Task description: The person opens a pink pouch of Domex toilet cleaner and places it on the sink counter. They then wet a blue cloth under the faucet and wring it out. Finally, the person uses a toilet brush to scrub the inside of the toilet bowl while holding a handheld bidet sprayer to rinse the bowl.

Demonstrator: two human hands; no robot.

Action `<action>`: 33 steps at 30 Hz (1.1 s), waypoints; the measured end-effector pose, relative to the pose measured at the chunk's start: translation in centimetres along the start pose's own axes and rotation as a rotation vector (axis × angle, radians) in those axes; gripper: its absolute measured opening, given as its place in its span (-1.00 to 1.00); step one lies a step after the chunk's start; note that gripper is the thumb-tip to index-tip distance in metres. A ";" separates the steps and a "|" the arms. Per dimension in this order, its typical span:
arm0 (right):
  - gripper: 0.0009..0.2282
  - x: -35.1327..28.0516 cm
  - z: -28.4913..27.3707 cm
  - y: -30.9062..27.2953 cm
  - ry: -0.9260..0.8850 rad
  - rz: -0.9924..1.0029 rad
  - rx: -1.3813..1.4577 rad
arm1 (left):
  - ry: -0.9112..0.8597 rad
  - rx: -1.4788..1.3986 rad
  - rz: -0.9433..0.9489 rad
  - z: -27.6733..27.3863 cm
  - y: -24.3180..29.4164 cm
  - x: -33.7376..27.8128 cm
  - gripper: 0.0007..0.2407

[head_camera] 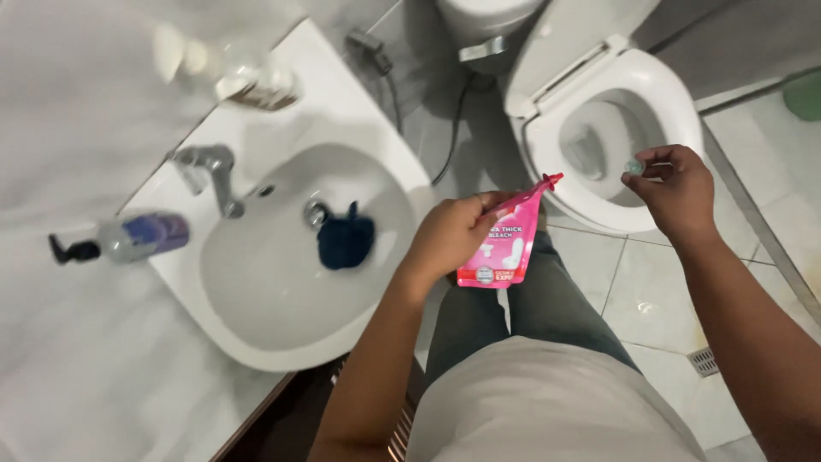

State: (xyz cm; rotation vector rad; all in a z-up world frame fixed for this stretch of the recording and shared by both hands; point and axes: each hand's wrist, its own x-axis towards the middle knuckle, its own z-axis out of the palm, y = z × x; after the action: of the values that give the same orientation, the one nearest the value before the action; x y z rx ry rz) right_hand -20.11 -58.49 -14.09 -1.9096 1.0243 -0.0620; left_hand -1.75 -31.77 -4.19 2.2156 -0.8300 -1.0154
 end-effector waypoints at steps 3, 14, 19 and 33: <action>-0.70 1.6 -2.4 1.1 0.017 0.024 -0.044 | -0.013 0.009 0.032 2.3 2.2 2.9 -0.73; -0.69 4.4 -5.2 9.4 0.021 0.123 0.124 | -0.206 0.035 -0.131 8.7 7.6 11.0 -0.71; -0.74 4.6 -5.3 9.8 -0.033 0.171 0.267 | 0.047 0.181 0.222 11.0 6.1 12.3 -0.65; -0.68 5.3 1.0 0.3 -0.181 -0.111 0.241 | 0.694 -0.515 0.454 2.3 -1.9 0.1 -0.76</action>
State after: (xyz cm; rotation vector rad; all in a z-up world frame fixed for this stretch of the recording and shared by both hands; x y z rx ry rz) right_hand -16.45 -61.45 -16.72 -1.7162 0.7541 -0.0712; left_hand -2.94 -31.13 -6.91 1.6419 -0.6091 -0.1702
